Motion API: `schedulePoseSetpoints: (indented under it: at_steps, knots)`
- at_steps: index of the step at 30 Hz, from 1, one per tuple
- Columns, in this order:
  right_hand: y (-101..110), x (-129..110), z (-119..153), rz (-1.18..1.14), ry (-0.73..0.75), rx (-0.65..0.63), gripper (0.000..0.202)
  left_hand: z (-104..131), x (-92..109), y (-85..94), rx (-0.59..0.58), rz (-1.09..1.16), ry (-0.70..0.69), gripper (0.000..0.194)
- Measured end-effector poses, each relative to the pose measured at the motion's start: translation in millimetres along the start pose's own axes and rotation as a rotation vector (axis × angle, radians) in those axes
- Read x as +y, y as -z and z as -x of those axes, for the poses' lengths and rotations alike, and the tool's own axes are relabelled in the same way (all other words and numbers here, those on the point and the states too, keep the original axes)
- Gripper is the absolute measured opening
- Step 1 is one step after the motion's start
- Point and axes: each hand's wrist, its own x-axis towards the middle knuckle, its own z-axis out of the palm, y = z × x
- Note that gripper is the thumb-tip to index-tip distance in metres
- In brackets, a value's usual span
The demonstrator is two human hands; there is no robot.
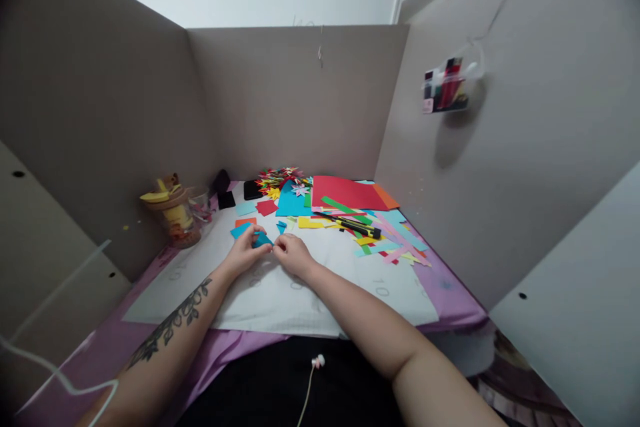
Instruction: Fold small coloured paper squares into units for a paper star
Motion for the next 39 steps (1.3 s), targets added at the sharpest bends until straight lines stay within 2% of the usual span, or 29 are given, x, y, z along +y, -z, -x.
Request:
schedulePoseSetpoints:
  at_steps: [5,9,12,15,20,24,29,35,39]
  knots:
    - [4,-1,2,-0.033,-0.058,0.039,0.016,-2,0,0.1,0.045,0.005,0.022,0.030]
    - [10,0,3,-0.034,0.003,0.049,0.014,-4,-2,2.0,0.051,-0.109,0.004,0.017]
    - [12,1,3,-0.036,0.032,0.078,0.013,-3,-4,2.5,0.064,-0.195,-0.022,0.014]
    - [13,1,4,-0.075,0.024,0.093,0.008,1,-5,3.1,0.046,-0.306,-0.090,0.012]
    - [13,1,3,-0.124,0.038,-0.012,0.021,5,-2,4.9,-0.016,-0.491,-0.287,0.008]
    - [12,2,3,-0.137,0.089,-0.038,0.018,7,3,5.1,-0.069,-0.569,-0.358,0.014]
    - [11,3,3,-0.184,0.082,-0.053,0.011,7,1,4.4,-0.073,-0.577,-0.342,0.021]
    - [13,3,4,-0.170,0.088,-0.060,0.011,4,-6,4.1,-0.023,-0.543,-0.239,0.005]
    - [14,3,3,-0.145,0.122,-0.029,0.013,3,-5,1.4,-0.022,-0.511,-0.167,0.004]
